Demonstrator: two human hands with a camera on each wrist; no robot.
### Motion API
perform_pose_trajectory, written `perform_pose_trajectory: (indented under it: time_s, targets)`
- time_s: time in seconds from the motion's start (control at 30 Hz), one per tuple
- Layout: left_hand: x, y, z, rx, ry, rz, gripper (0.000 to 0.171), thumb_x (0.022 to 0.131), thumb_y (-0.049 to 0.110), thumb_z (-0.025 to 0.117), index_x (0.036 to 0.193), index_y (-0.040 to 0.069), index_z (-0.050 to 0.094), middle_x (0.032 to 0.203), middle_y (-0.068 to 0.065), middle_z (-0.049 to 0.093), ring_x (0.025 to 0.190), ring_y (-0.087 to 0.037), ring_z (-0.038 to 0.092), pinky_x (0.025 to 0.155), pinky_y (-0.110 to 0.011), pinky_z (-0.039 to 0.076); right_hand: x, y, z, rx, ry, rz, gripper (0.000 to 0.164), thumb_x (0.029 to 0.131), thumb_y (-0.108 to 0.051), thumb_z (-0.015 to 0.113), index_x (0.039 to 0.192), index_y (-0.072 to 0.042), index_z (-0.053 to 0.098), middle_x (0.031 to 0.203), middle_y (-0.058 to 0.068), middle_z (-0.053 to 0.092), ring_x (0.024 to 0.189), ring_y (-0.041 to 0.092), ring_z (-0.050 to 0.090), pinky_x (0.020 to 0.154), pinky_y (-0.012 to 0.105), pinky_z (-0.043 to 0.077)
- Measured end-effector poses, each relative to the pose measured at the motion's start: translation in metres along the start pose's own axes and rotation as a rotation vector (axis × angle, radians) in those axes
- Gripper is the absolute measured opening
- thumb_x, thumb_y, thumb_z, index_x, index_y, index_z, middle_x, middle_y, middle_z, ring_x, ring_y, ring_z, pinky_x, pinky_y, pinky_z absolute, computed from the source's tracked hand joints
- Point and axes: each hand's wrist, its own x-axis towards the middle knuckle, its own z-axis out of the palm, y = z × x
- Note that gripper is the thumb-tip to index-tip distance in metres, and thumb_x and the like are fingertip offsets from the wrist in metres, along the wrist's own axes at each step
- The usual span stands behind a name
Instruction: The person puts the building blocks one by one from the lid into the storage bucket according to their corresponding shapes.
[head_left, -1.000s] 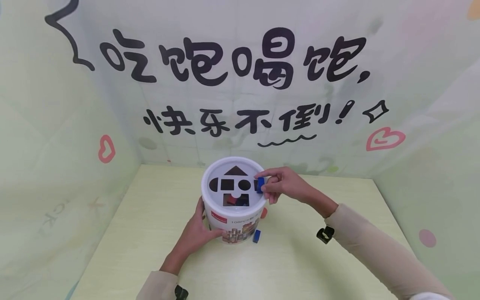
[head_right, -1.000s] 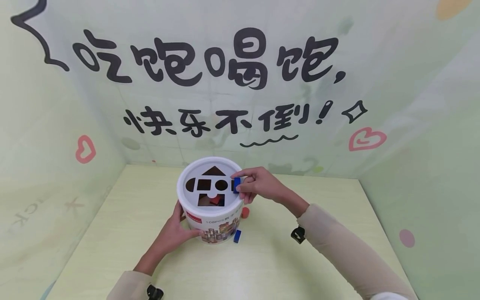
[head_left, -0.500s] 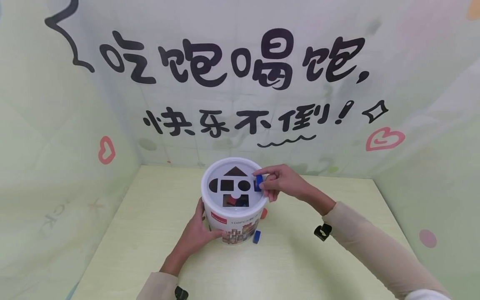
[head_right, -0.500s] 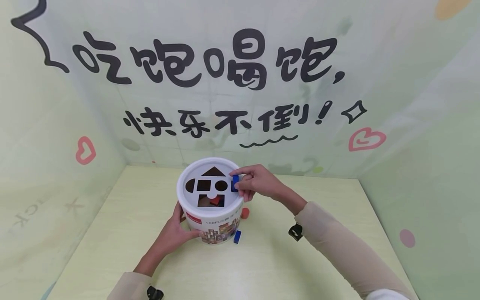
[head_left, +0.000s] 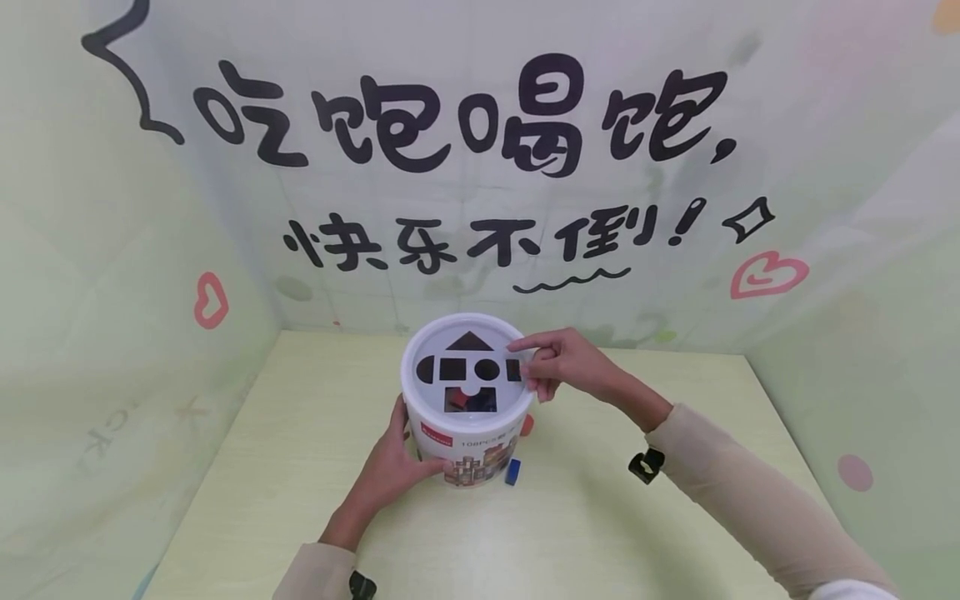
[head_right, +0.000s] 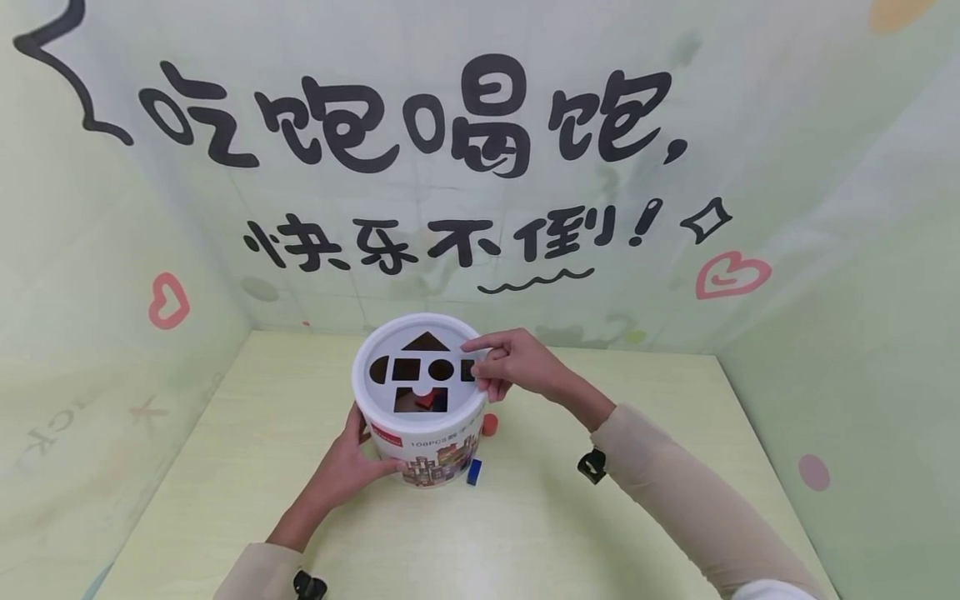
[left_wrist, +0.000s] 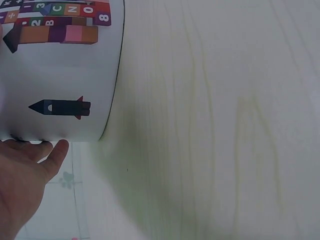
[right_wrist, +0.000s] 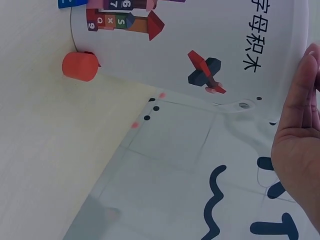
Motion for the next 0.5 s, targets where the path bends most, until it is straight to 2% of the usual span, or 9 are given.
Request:
perform_pose_trajectory:
  time_s: [0.27, 0.4, 0.5]
  targets:
    - [0.001, 0.0, -0.001, -0.003, 0.001, 0.0, 0.13, 0.061, 0.053, 0.088, 0.156, 0.033, 0.001, 0.159, -0.006, 0.026, 0.146, -0.029, 0.026, 0.113, -0.053, 0.035, -0.006, 0.007, 0.0, 0.061, 0.053, -0.013, 0.038, 0.092, -0.013, 0.065, 0.128, -0.006, 0.062, 0.075, 0.014, 0.067, 0.06, 0.02, 0.065, 0.061, 0.035, 0.061]
    - [0.0, 0.0, -0.001, -0.004, -0.001, -0.006, 0.13, 0.061, 0.053, 0.088, 0.155, 0.035, 0.0, 0.159, -0.005, 0.026, 0.146, -0.029, 0.026, 0.112, -0.053, 0.036, -0.01, 0.012, 0.001, 0.098, 0.077, -0.037, 0.037, 0.091, -0.015, 0.066, 0.127, -0.004, 0.062, 0.079, 0.024, 0.066, 0.06, 0.021, 0.065, 0.061, 0.035, 0.061]
    - [0.0, -0.001, 0.0, -0.005, -0.004, -0.004, 0.13, 0.061, 0.052, 0.088, 0.156, 0.033, 0.0, 0.159, -0.006, 0.026, 0.146, -0.029, 0.026, 0.113, -0.053, 0.035, -0.014, 0.017, 0.002, 0.119, 0.093, -0.042, 0.037, 0.092, -0.014, 0.066, 0.127, -0.003, 0.062, 0.079, 0.027, 0.065, 0.059, 0.021, 0.065, 0.061, 0.034, 0.061]
